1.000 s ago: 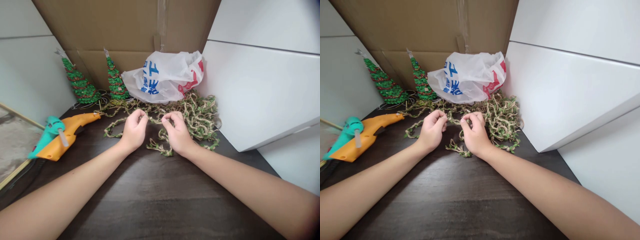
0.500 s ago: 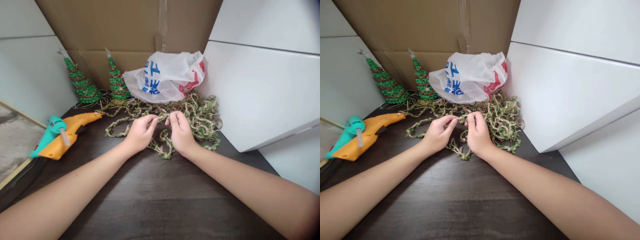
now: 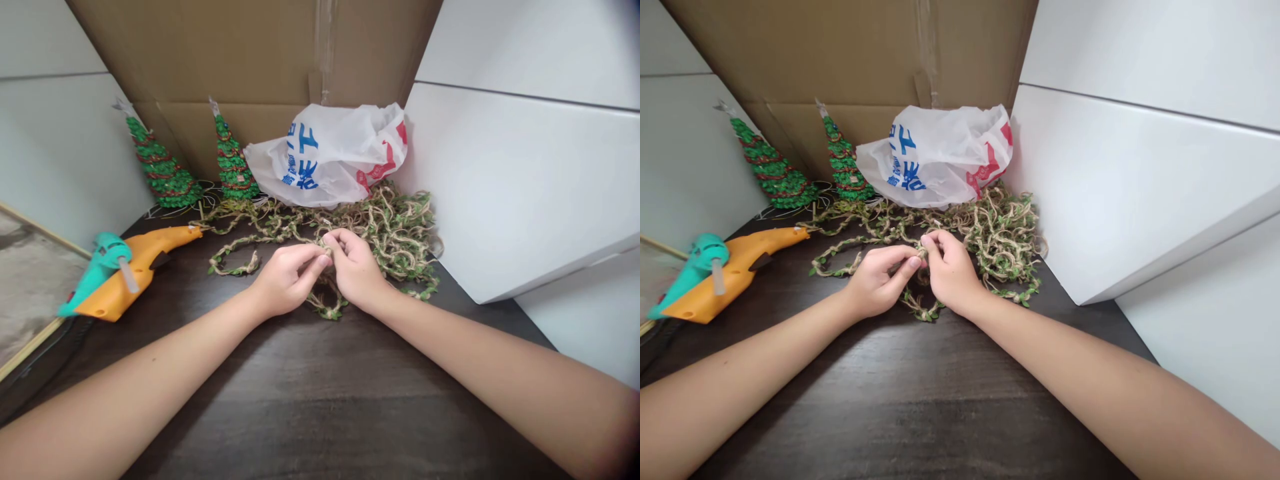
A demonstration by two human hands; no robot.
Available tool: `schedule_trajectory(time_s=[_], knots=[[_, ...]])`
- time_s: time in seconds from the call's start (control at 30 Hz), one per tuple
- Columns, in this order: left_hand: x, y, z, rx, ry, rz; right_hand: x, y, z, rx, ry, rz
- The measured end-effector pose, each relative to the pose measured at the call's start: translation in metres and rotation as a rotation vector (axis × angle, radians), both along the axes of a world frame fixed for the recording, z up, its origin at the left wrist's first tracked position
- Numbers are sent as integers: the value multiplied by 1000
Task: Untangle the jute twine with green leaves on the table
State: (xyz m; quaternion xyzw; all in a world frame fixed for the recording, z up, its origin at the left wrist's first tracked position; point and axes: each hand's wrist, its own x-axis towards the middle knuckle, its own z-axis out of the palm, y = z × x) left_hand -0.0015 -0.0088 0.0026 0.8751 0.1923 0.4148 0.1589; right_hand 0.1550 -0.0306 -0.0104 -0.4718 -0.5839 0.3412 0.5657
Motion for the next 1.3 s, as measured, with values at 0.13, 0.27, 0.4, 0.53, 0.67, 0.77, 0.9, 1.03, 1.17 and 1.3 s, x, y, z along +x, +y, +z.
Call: schedule_trajectory(time_s=[0.13, 0.27, 0.4, 0.53, 0.67, 0.77, 0.9, 1.03, 1.17, 1.3], knots=[[-1, 1, -1, 1, -113, 8, 0, -2, 1, 21, -69, 50], [0, 4, -4, 46, -141, 73, 0, -5, 3, 33, -129, 87], [1, 7, -6, 64, -94, 200, -2, -6, 4, -11, -160, 81], [0, 8, -6, 4, -61, 275, -2, -8, 5, 3, -177, 93], [0, 9, -4, -50, -6, 310, -3, -9, 5, 56, -241, 25], [0, 10, -1, -49, -2, 296, -3, -10, 6, 81, -279, 10], [1, 10, 1, -93, -23, 221, -2, -11, 7, 85, -261, 3], [0, 9, 1, -162, -13, 195, -2, -11, 7, 89, -217, -12], [-3, 6, 2, -227, -48, 195, -3, -11, 8, 115, -206, 45], [-5, 3, 4, -286, -88, 194, -2, -11, 9, 136, -217, 72]])
